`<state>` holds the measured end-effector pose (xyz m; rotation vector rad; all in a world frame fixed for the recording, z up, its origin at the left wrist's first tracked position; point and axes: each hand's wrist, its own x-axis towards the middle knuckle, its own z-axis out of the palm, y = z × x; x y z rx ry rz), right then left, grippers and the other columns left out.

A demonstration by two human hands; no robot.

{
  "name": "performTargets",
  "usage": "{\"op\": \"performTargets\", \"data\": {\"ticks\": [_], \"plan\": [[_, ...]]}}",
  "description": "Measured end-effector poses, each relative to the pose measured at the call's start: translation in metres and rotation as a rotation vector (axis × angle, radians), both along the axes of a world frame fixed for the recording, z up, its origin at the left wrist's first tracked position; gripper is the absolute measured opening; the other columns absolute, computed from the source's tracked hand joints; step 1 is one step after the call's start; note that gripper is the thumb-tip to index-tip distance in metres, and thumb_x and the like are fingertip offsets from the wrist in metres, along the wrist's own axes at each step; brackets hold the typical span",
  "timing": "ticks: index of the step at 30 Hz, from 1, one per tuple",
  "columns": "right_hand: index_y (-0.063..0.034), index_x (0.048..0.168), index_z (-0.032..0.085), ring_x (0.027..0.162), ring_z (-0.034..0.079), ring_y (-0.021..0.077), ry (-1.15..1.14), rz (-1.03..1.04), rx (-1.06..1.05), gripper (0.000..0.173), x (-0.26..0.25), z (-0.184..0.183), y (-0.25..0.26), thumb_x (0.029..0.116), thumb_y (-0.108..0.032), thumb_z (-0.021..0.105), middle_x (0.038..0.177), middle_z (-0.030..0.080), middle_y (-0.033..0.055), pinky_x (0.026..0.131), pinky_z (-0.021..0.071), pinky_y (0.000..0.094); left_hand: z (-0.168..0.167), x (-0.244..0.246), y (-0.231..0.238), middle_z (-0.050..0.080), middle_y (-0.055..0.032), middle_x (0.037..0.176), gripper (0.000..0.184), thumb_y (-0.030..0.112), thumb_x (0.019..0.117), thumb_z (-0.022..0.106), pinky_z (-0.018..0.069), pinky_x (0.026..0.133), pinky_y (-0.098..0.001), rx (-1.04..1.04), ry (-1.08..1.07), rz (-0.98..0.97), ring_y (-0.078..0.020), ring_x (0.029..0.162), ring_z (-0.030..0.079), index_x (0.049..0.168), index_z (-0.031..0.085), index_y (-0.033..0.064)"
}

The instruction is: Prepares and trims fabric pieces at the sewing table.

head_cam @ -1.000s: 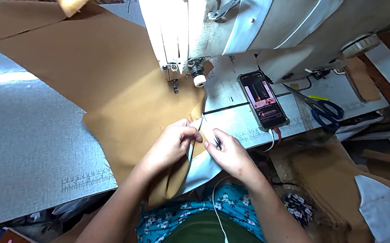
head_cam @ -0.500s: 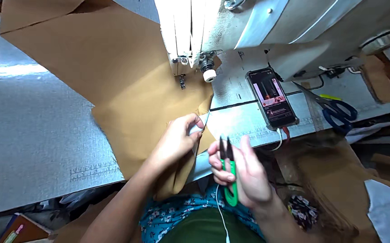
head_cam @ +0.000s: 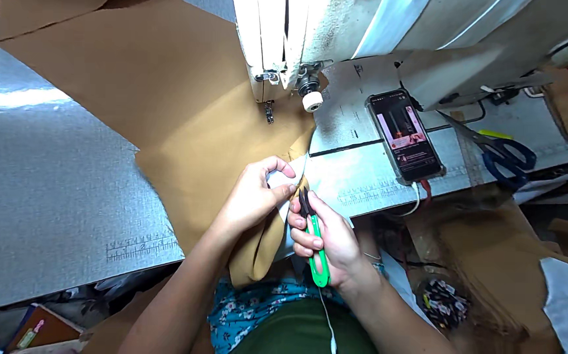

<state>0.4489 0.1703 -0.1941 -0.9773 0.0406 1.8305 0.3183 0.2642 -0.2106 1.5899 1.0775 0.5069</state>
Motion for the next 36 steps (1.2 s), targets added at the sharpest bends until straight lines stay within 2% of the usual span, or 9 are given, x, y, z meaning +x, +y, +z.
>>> {"op": "performTargets", "data": {"ticks": [3,5,10,15,19,24,27,32,36], "plan": [[-0.0074,0.095,0.053,0.043,0.041,-0.0014,-0.073,0.008,0.076,0.050,-0.003,0.010,-0.006,0.1137,-0.033,0.014,0.065,0.048,-0.0040,0.041,0.0381,0.0102,-0.002,0.001,-0.001,0.068,-0.0017,0.076,0.017,-0.001,0.0881,0.075,0.0503,0.053,-0.0213,0.042,-0.006,-0.007,-0.0064,0.059,0.062,0.100,0.068,0.0084],[-0.0065,0.100,0.054,0.043,0.041,-0.0009,-0.083,-0.010,0.095,0.052,-0.003,0.011,-0.005,0.1133,-0.034,0.012,0.063,0.046,-0.0044,0.041,0.0379,0.0108,-0.003,0.003,-0.002,0.067,-0.0011,0.075,0.017,-0.002,0.0871,0.076,0.0491,0.053,-0.0207,0.066,0.003,-0.009,-0.0056,0.060,0.061,0.099,0.069,0.0081],[-0.0058,0.100,0.054,0.042,0.040,0.0002,-0.100,-0.044,0.036,0.055,-0.001,-0.001,0.002,0.1133,-0.038,0.012,0.061,0.043,-0.0045,0.040,0.0366,0.0120,-0.003,0.004,0.000,0.068,-0.0009,0.075,0.016,-0.001,0.0872,0.076,0.0510,0.055,-0.0219,0.061,0.024,-0.002,-0.0057,0.060,0.062,0.098,0.069,0.0087],[-0.0066,0.103,0.054,0.043,0.042,0.0003,-0.138,0.025,0.010,0.050,0.003,-0.007,0.001,0.1135,-0.038,0.017,0.063,0.046,-0.0034,0.041,0.0380,0.0120,-0.005,0.003,0.001,0.069,-0.0008,0.073,0.016,-0.002,0.0872,0.075,0.0521,0.055,-0.0209,0.034,0.007,0.000,-0.0055,0.059,0.063,0.098,0.069,0.0081],[-0.0058,0.102,0.054,0.042,0.041,-0.0007,-0.152,0.066,0.019,0.053,0.007,-0.007,0.000,0.1134,-0.038,0.014,0.062,0.046,-0.0045,0.040,0.0366,0.0115,-0.004,0.003,0.000,0.069,-0.0005,0.074,0.015,-0.001,0.0874,0.076,0.0526,0.055,-0.0215,0.032,0.012,-0.008,-0.0057,0.059,0.063,0.097,0.069,0.0086],[-0.0033,0.101,0.058,0.045,0.045,0.0013,-0.061,0.062,0.008,0.056,0.016,-0.010,-0.001,0.1126,-0.033,0.012,0.062,0.049,-0.0034,0.043,0.0394,0.0126,-0.001,0.002,0.001,0.070,-0.0016,0.076,0.014,0.000,0.0887,0.076,0.0523,0.056,-0.0226,0.029,0.035,-0.023,-0.0065,0.061,0.064,0.099,0.069,0.0087],[-0.0054,0.099,0.056,0.045,0.046,0.0000,0.030,0.094,0.027,0.056,0.021,-0.012,0.000,0.1127,-0.037,0.012,0.063,0.049,-0.0035,0.043,0.0407,0.0112,-0.001,0.001,0.003,0.070,-0.0028,0.077,0.015,0.000,0.0889,0.075,0.0522,0.055,-0.0227,0.011,0.014,-0.028,-0.0073,0.061,0.064,0.099,0.069,0.0083],[-0.0099,0.104,0.053,0.042,0.043,-0.0005,-0.006,0.150,0.024,0.055,0.016,-0.006,-0.004,0.1115,-0.045,0.010,0.063,0.049,-0.0038,0.040,0.0387,0.0113,-0.001,0.000,0.004,0.070,-0.0029,0.077,0.014,-0.002,0.0900,0.073,0.0508,0.053,-0.0213,-0.033,-0.027,-0.024,-0.0073,0.059,0.063,0.099,0.069,0.0074],[-0.0090,0.097,0.053,0.042,0.041,-0.0018,-0.004,0.159,0.030,0.056,0.014,-0.002,-0.003,0.1119,-0.043,0.011,0.063,0.047,-0.0047,0.039,0.0365,0.0099,-0.002,0.000,0.005,0.069,-0.0034,0.076,0.014,-0.002,0.0897,0.073,0.0501,0.052,-0.0217,-0.029,-0.019,-0.030,-0.0076,0.058,0.062,0.099,0.069,0.0070]]}}
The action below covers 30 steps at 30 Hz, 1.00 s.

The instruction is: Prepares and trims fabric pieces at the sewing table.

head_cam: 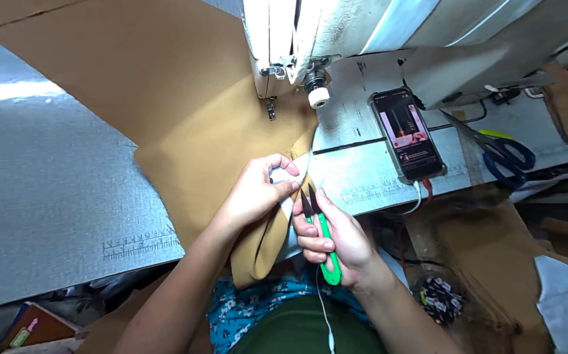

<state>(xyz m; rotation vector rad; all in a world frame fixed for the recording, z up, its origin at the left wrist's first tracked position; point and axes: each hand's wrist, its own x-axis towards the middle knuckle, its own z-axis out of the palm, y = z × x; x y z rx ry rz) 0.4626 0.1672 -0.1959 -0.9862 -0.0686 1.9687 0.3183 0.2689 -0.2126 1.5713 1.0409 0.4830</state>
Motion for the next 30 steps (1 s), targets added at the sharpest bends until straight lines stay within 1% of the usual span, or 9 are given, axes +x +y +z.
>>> {"op": "performTargets", "data": {"ticks": [3,6,9,14,18,30], "plan": [[-0.0082,0.094,0.052,0.042,0.042,-0.0009,-0.005,-0.042,-0.066,0.053,-0.002,0.003,0.004,0.1132,-0.040,0.014,0.062,0.047,-0.0040,0.039,0.0374,0.0105,0.000,0.001,0.000,0.069,-0.0036,0.076,0.013,-0.002,0.0897,0.073,0.0497,0.052,-0.0214,-0.015,-0.006,0.007,-0.0080,0.058,0.062,0.099,0.069,0.0070],[-0.0079,0.094,0.050,0.041,0.041,-0.0003,-0.003,-0.091,-0.105,0.047,-0.005,0.003,0.005,0.1140,-0.035,0.016,0.062,0.046,-0.0033,0.039,0.0375,0.0107,0.000,0.001,0.001,0.070,-0.0039,0.077,0.014,-0.002,0.0899,0.073,0.0505,0.052,-0.0215,-0.035,-0.018,0.010,-0.0084,0.059,0.063,0.099,0.069,0.0076],[-0.0074,0.094,0.050,0.040,0.041,-0.0004,-0.006,-0.115,-0.118,0.047,-0.007,0.002,0.005,0.1141,-0.035,0.017,0.062,0.045,-0.0032,0.038,0.0373,0.0105,-0.002,-0.001,0.001,0.070,-0.0046,0.077,0.014,-0.002,0.0900,0.073,0.0508,0.052,-0.0223,-0.039,-0.023,0.006,-0.0090,0.060,0.063,0.100,0.069,0.0076],[-0.0085,0.094,0.049,0.040,0.040,-0.0009,0.019,-0.112,-0.115,0.048,-0.008,0.001,0.005,0.1139,-0.036,0.016,0.062,0.045,-0.0037,0.038,0.0371,0.0100,-0.003,-0.001,0.000,0.069,-0.0042,0.077,0.015,-0.003,0.0895,0.072,0.0494,0.050,-0.0198,-0.046,-0.057,0.012,-0.0075,0.058,0.062,0.100,0.068,0.0063],[-0.0080,0.095,0.050,0.040,0.040,-0.0012,-0.005,-0.142,-0.129,0.046,-0.011,0.002,0.006,0.1141,-0.035,0.018,0.062,0.045,-0.0038,0.039,0.0368,0.0098,-0.002,-0.001,0.000,0.070,-0.0043,0.078,0.015,-0.003,0.0895,0.073,0.0494,0.050,-0.0203,-0.064,-0.048,0.024,-0.0080,0.059,0.063,0.100,0.068,0.0071],[-0.0083,0.093,0.049,0.041,0.040,-0.0016,-0.065,-0.131,-0.091,0.043,-0.014,-0.001,0.006,0.1142,-0.032,0.019,0.061,0.043,-0.0041,0.039,0.0363,0.0092,-0.001,-0.003,0.000,0.070,-0.0049,0.079,0.016,-0.003,0.0900,0.071,0.0488,0.049,-0.0200,-0.069,-0.047,0.024,-0.0082,0.059,0.063,0.102,0.068,0.0069]]}}
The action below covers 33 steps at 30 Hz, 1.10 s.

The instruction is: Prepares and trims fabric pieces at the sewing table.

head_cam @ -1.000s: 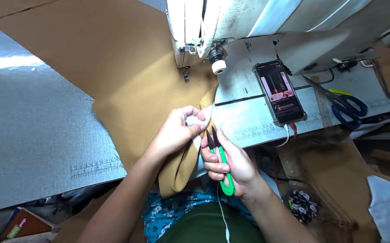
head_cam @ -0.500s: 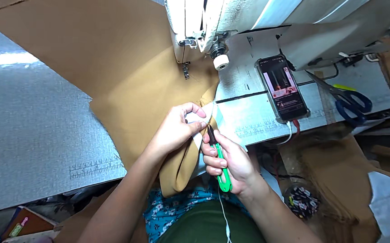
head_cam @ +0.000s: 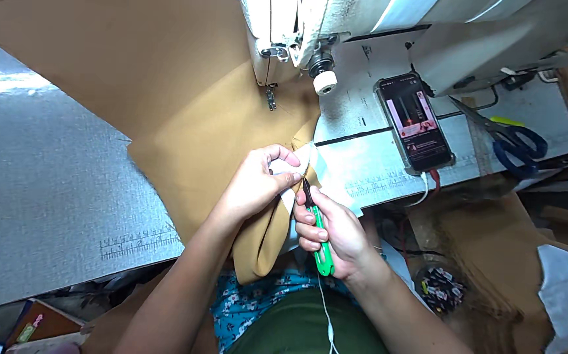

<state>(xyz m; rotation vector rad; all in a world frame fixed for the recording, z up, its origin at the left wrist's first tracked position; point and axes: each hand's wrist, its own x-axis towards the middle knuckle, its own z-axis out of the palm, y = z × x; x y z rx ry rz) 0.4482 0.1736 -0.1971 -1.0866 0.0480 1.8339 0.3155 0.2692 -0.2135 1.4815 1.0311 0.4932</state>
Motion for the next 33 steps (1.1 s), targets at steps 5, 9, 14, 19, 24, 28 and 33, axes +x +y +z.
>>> {"op": "performTargets", "data": {"ticks": [5,9,14,19,24,28,33], "plan": [[-0.0091,0.094,0.048,0.041,0.039,-0.0018,-0.026,-0.013,-0.011,0.041,-0.0026,-0.0002,0.0004,0.1142,-0.031,0.021,0.061,0.042,-0.0043,0.040,0.0360,0.0091,0.0010,-0.0002,0.0002,0.070,-0.0045,0.078,0.016,-0.003,0.0904,0.071,0.0477,0.048,-0.0190,-0.011,0.006,0.001,-0.0072,0.057,0.062,0.102,0.068,0.0079],[-0.0091,0.094,0.048,0.041,0.039,-0.0018,-0.028,-0.036,-0.007,0.040,-0.0055,0.0009,0.0002,0.1142,-0.031,0.022,0.061,0.043,-0.0044,0.040,0.0367,0.0091,0.0016,-0.0007,-0.0003,0.070,-0.0042,0.077,0.015,-0.003,0.0907,0.071,0.0462,0.047,-0.0183,-0.026,-0.002,0.007,-0.0066,0.056,0.061,0.102,0.068,0.0073],[-0.0094,0.093,0.047,0.041,0.039,-0.0018,-0.033,-0.058,-0.012,0.039,-0.0087,0.0016,0.0001,0.1142,-0.031,0.022,0.061,0.042,-0.0043,0.040,0.0360,0.0090,0.0046,-0.0003,0.0000,0.070,-0.0046,0.079,0.017,-0.003,0.0909,0.070,0.0476,0.050,-0.0183,-0.050,0.015,0.010,-0.0066,0.058,0.062,0.104,0.067,0.0070],[-0.0094,0.092,0.048,0.041,0.038,-0.0013,0.002,-0.058,0.007,0.041,-0.0083,0.0003,-0.0003,0.1143,-0.030,0.021,0.061,0.042,-0.0041,0.040,0.0350,0.0094,0.0043,0.0000,0.0013,0.069,-0.0053,0.081,0.017,-0.006,0.0909,0.068,0.0504,0.053,-0.0180,-0.078,-0.033,0.009,-0.0064,0.062,0.063,0.103,0.066,0.0051],[-0.0091,0.093,0.048,0.041,0.039,-0.0013,0.038,-0.052,0.027,0.042,-0.0069,-0.0022,-0.0011,0.1142,-0.032,0.020,0.061,0.043,-0.0041,0.040,0.0352,0.0091,0.0063,-0.0009,0.0002,0.069,-0.0053,0.080,0.017,-0.006,0.0911,0.068,0.0494,0.051,-0.0177,-0.085,-0.025,0.016,-0.0066,0.060,0.062,0.103,0.067,0.0050],[-0.0094,0.093,0.048,0.042,0.038,-0.0016,0.032,-0.050,0.041,0.042,-0.0067,-0.0036,-0.0017,0.1142,-0.031,0.019,0.061,0.043,-0.0044,0.040,0.0353,0.0094,0.0055,-0.0030,-0.0003,0.069,-0.0050,0.080,0.017,-0.005,0.0913,0.068,0.0473,0.049,-0.0175,-0.056,-0.022,-0.007,-0.0060,0.059,0.061,0.105,0.066,0.0056],[-0.0098,0.093,0.047,0.042,0.038,-0.0018,0.020,-0.056,0.031,0.040,-0.0083,-0.0030,-0.0014,0.1142,-0.031,0.020,0.061,0.042,-0.0044,0.041,0.0347,0.0089,0.0010,-0.0011,0.0038,0.070,-0.0040,0.082,0.017,-0.004,0.0908,0.069,0.0525,0.056,-0.0184,-0.071,-0.030,-0.001,-0.0060,0.065,0.065,0.104,0.067,0.0056]]}}
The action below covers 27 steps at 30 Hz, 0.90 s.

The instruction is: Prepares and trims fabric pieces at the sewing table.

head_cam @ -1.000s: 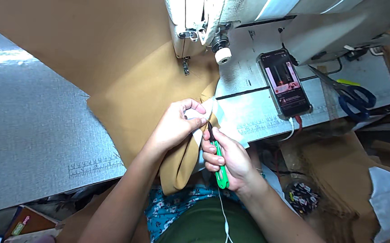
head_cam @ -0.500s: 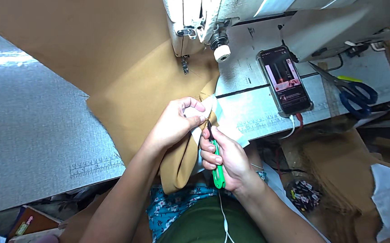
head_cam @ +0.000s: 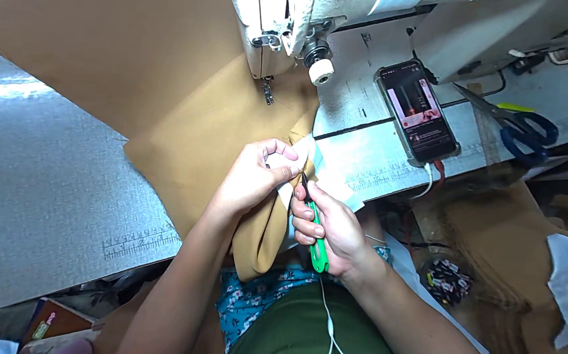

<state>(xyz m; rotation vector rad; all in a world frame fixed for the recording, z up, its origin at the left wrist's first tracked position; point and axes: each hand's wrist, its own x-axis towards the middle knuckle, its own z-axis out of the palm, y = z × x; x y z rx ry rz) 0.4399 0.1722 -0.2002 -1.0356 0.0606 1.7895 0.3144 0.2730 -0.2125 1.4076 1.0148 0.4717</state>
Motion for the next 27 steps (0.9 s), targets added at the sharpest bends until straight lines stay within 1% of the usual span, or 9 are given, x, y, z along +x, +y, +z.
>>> {"op": "performTargets", "data": {"ticks": [13,15,17,18,20,21,23,25,27], "plan": [[-0.0089,0.094,0.049,0.042,0.038,-0.0017,-0.054,0.058,0.140,0.045,0.005,-0.003,-0.006,0.1136,-0.031,0.015,0.061,0.042,-0.0042,0.041,0.0351,0.0092,0.002,0.000,0.005,0.069,-0.0019,0.080,0.017,-0.008,0.0908,0.066,0.0530,0.060,-0.0160,-0.082,-0.074,0.016,-0.0029,0.066,0.064,0.102,0.065,0.0038],[-0.0094,0.096,0.050,0.044,0.037,-0.0037,-0.394,0.023,0.234,0.038,0.003,-0.004,-0.010,0.1133,-0.023,0.019,0.061,0.043,-0.0068,0.044,0.0338,0.0086,0.001,0.000,0.006,0.068,-0.0001,0.081,0.017,-0.009,0.0908,0.065,0.0536,0.063,-0.0159,-0.086,-0.087,0.005,-0.0020,0.068,0.065,0.103,0.064,0.0043],[-0.0102,0.108,0.054,0.059,0.044,-0.0058,-1.067,-0.069,0.356,0.016,0.005,-0.015,-0.012,0.1071,-0.022,0.044,0.077,0.051,-0.0087,0.054,0.0383,0.0105,0.000,0.000,0.007,0.068,0.0003,0.083,0.018,-0.009,0.0906,0.063,0.0536,0.063,-0.0158,-0.070,-0.104,-0.016,-0.0017,0.069,0.064,0.102,0.063,0.0052],[-0.0064,0.121,0.054,0.075,0.055,-0.0001,-1.353,-0.057,0.374,0.032,0.012,-0.018,-0.011,0.1018,-0.032,0.057,0.094,0.058,-0.0020,0.066,0.0467,0.0177,-0.001,-0.002,0.006,0.067,-0.0001,0.084,0.019,-0.008,0.0911,0.062,0.0531,0.061,-0.0158,-0.056,-0.115,-0.029,-0.0020,0.068,0.064,0.103,0.063,0.0063],[0.0016,0.141,0.046,0.097,0.065,0.0206,-1.520,0.098,0.336,0.070,0.025,-0.015,-0.005,0.0914,-0.038,0.075,0.121,0.065,0.0164,0.076,0.0553,0.0389,-0.002,-0.006,0.003,0.066,-0.0012,0.085,0.020,-0.008,0.0928,0.060,0.0503,0.056,-0.0150,-0.004,-0.145,-0.063,-0.0026,0.066,0.061,0.103,0.063,0.0078],[0.0009,0.140,0.050,0.088,0.066,0.0218,-1.488,0.165,0.303,0.070,0.029,-0.014,0.000,0.0884,-0.035,0.080,0.114,0.068,0.0166,0.070,0.0549,0.0408,-0.004,-0.006,0.002,0.066,-0.0013,0.084,0.019,-0.009,0.0930,0.058,0.0476,0.053,-0.0145,0.031,-0.167,-0.079,-0.0028,0.063,0.059,0.100,0.064,0.0079],[-0.0035,0.116,0.063,0.063,0.058,0.0127,-1.374,0.230,0.312,0.036,0.032,-0.016,0.009,0.0907,-0.023,0.078,0.081,0.064,0.0070,0.056,0.0492,0.0319,-0.008,-0.006,0.002,0.066,0.0016,0.085,0.021,-0.008,0.0927,0.055,0.0459,0.053,-0.0140,0.100,-0.182,-0.114,-0.0018,0.065,0.058,0.096,0.066,0.0101],[-0.0049,0.103,0.067,0.061,0.059,0.0066,-1.253,0.246,0.364,0.012,0.032,-0.016,0.014,0.0961,-0.014,0.070,0.073,0.063,0.0022,0.056,0.0497,0.0252,-0.010,-0.005,0.002,0.068,0.0034,0.085,0.018,-0.004,0.0928,0.057,0.0476,0.055,-0.0150,0.160,-0.163,-0.126,-0.0016,0.066,0.059,0.095,0.067,0.0109],[-0.0043,0.099,0.070,0.062,0.059,0.0041,-1.200,0.234,0.395,0.008,0.032,-0.015,0.017,0.0984,-0.011,0.064,0.073,0.063,0.0010,0.058,0.0496,0.0224,-0.008,-0.004,0.000,0.067,0.0036,0.078,0.010,0.001,0.0925,0.066,0.0487,0.053,-0.0154,0.193,-0.120,-0.103,-0.0015,0.061,0.060,0.094,0.067,0.0112]]}}
